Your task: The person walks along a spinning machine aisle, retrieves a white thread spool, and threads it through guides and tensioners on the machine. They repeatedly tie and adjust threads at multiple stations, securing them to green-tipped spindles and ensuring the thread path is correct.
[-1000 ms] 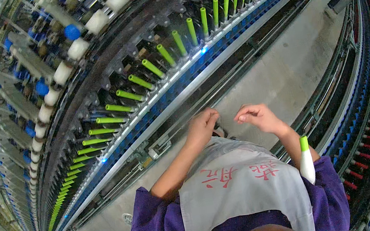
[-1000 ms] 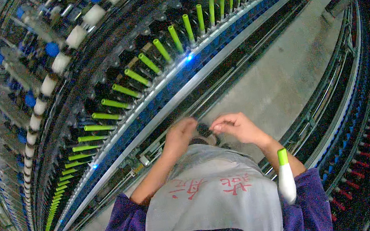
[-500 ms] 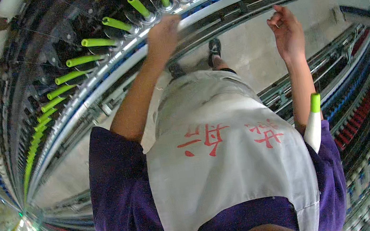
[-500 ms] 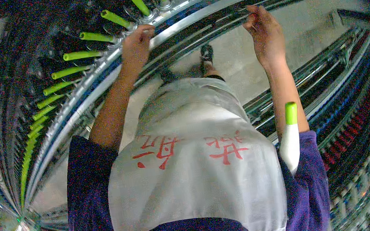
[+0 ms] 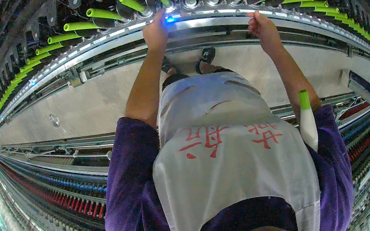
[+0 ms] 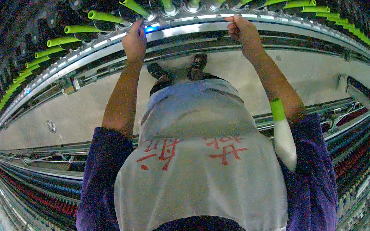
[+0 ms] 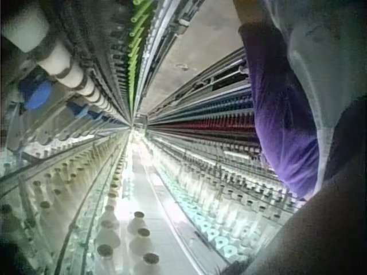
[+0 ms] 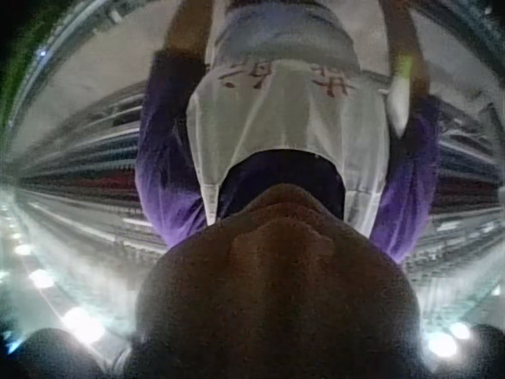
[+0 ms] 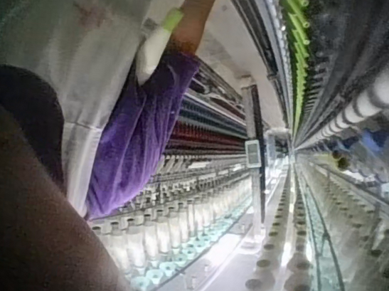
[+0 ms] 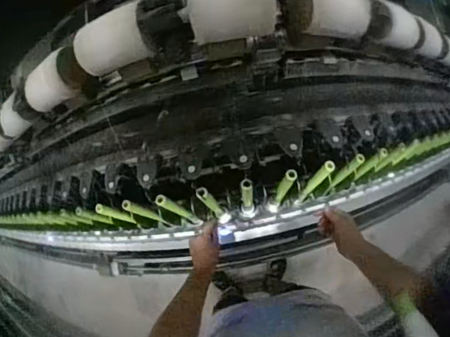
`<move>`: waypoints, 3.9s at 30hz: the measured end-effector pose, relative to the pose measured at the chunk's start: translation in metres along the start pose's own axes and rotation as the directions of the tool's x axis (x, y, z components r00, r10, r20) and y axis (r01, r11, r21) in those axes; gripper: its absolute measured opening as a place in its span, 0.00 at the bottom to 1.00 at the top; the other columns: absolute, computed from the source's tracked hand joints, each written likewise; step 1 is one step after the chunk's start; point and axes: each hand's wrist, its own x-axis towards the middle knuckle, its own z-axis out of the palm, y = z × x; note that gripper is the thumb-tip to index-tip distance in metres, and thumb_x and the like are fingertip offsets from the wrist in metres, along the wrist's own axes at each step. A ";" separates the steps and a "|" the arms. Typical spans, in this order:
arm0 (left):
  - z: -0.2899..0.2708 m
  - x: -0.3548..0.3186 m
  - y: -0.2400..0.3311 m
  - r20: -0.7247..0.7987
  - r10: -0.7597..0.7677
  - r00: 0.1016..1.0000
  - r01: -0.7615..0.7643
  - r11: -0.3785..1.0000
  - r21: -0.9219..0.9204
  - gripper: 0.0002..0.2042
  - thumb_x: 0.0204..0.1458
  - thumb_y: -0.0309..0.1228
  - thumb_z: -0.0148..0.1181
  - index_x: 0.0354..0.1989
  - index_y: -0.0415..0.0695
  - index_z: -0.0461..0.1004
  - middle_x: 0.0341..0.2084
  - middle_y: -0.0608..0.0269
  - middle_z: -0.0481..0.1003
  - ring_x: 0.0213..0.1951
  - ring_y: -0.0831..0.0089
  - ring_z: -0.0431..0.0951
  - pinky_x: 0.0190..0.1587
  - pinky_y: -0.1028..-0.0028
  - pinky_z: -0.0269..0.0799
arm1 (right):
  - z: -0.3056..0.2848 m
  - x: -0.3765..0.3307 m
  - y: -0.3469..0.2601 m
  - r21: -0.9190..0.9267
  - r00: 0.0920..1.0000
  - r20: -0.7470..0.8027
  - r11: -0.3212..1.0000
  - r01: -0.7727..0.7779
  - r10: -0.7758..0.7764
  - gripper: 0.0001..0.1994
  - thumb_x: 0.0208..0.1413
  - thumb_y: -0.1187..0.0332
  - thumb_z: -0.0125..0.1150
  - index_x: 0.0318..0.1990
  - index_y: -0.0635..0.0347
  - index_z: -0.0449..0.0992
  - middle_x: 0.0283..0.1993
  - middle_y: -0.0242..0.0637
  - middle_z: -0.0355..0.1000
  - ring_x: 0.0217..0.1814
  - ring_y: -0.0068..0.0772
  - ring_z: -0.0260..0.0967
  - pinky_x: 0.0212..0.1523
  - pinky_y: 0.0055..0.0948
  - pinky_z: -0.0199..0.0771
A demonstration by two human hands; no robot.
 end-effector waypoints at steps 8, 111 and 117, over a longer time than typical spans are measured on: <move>-0.007 0.003 0.003 -0.036 -0.005 0.999 0.005 1.000 0.024 0.06 0.49 0.34 0.57 0.36 0.53 0.76 0.16 0.54 0.74 0.20 0.55 0.75 0.23 0.62 0.69 | 0.009 -0.005 -0.007 -0.114 0.994 0.027 0.988 0.106 -0.104 0.18 0.59 0.55 0.49 0.39 0.62 0.76 0.27 0.27 0.67 0.29 0.18 0.62 0.32 0.20 0.61; -0.232 -0.289 -0.263 0.133 -0.865 0.483 0.815 0.389 -0.430 0.14 0.54 0.32 0.52 0.43 0.33 0.73 0.34 0.49 0.76 0.35 0.61 0.75 0.39 0.67 0.70 | 0.318 -0.117 -0.359 -0.749 0.696 0.364 -0.638 -0.177 -0.619 0.15 0.50 0.64 0.52 0.39 0.69 0.74 0.43 0.49 0.72 0.49 0.48 0.67 0.57 0.43 0.60; -0.276 -0.631 -0.318 0.074 -0.996 -0.040 0.920 -0.008 0.391 0.16 0.45 0.38 0.56 0.34 0.37 0.76 0.32 0.46 0.77 0.36 0.51 0.77 0.38 0.59 0.72 | 0.294 -0.088 -0.364 -0.765 0.532 0.563 -0.642 0.046 -0.633 0.18 0.53 0.65 0.51 0.51 0.58 0.69 0.42 0.51 0.72 0.45 0.48 0.70 0.42 0.45 0.69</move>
